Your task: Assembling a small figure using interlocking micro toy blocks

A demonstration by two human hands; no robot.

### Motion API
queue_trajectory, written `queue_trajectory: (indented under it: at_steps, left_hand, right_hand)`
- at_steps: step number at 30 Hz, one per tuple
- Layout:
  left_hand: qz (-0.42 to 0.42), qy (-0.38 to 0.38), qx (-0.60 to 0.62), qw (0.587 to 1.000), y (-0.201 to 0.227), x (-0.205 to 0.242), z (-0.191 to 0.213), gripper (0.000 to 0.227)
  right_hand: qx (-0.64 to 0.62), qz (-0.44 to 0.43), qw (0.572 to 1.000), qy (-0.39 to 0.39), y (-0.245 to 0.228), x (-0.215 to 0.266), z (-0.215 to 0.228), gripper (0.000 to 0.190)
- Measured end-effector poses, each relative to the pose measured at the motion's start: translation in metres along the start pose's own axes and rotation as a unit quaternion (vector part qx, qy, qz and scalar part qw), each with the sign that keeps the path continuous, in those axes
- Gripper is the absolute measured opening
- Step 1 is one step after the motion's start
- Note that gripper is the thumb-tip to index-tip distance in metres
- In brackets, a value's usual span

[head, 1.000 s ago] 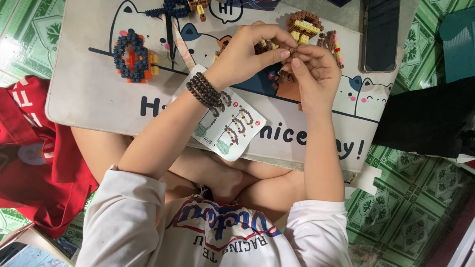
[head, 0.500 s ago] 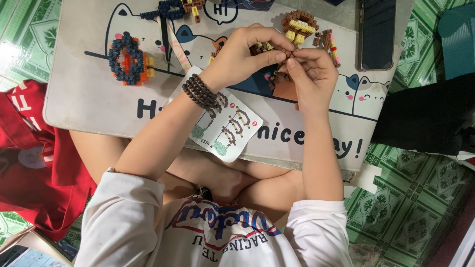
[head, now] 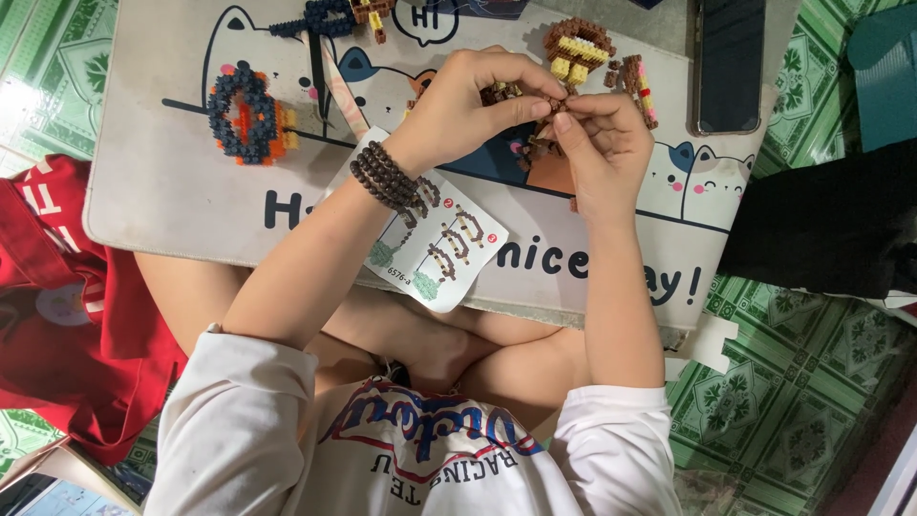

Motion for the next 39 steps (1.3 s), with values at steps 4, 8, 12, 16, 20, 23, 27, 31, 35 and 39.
queue_trajectory:
  at_steps: [4,8,12,16,20,23,27,31,35,39]
  left_hand:
    - [0.002,0.001,0.007,1.000,0.002,0.000,0.000,0.015]
    - [0.008,0.004,-0.001,1.000,0.001,0.000,0.000,0.014]
    - [0.009,-0.001,0.000,1.000,0.002,0.000,0.000,0.015]
    - [0.014,-0.004,0.021,1.000,0.002,0.000,-0.001,0.015]
    - [0.006,-0.007,0.012,1.000,0.005,-0.001,0.001,0.014]
    - [0.009,-0.013,0.012,1.000,0.009,-0.002,0.002,0.012]
    - [0.001,-0.013,-0.005,1.000,0.010,-0.001,0.002,0.009]
    - [-0.026,-0.006,-0.033,0.999,0.007,-0.001,0.001,0.008]
    - [-0.029,-0.015,-0.049,0.998,0.004,0.000,0.000,0.009]
    - [-0.038,-0.006,-0.068,0.997,0.005,0.001,-0.002,0.009]
  right_hand:
    - [-0.020,-0.001,1.000,-0.003,0.000,0.000,0.000,0.014]
    - [-0.012,-0.002,1.000,-0.013,-0.003,0.000,-0.003,0.012]
    - [-0.006,-0.007,1.000,-0.011,-0.003,0.001,-0.002,0.013]
    - [-0.012,-0.006,1.000,-0.012,-0.005,0.001,-0.003,0.012]
    - [-0.005,-0.001,1.000,-0.010,-0.003,0.002,-0.002,0.012]
    - [0.018,0.017,1.000,-0.010,-0.003,0.002,-0.002,0.011]
    - [0.032,0.047,0.998,-0.024,-0.003,0.003,-0.002,0.010]
    - [0.043,0.060,0.997,-0.022,0.004,0.003,0.003,0.010]
    - [0.061,0.081,0.994,-0.037,0.003,0.003,0.005,0.011]
    - [0.055,0.074,0.995,-0.042,0.001,0.003,0.007,0.010]
Point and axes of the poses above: each hand's wrist, its own x-axis away from the middle knuckle, its own z-axis out of the back of the hand, y = z × x, the point moved 3 cm from there along -x, towards the middle knuckle, and after that the axes turned 8 degrees about -x, right-handed, at the moved point
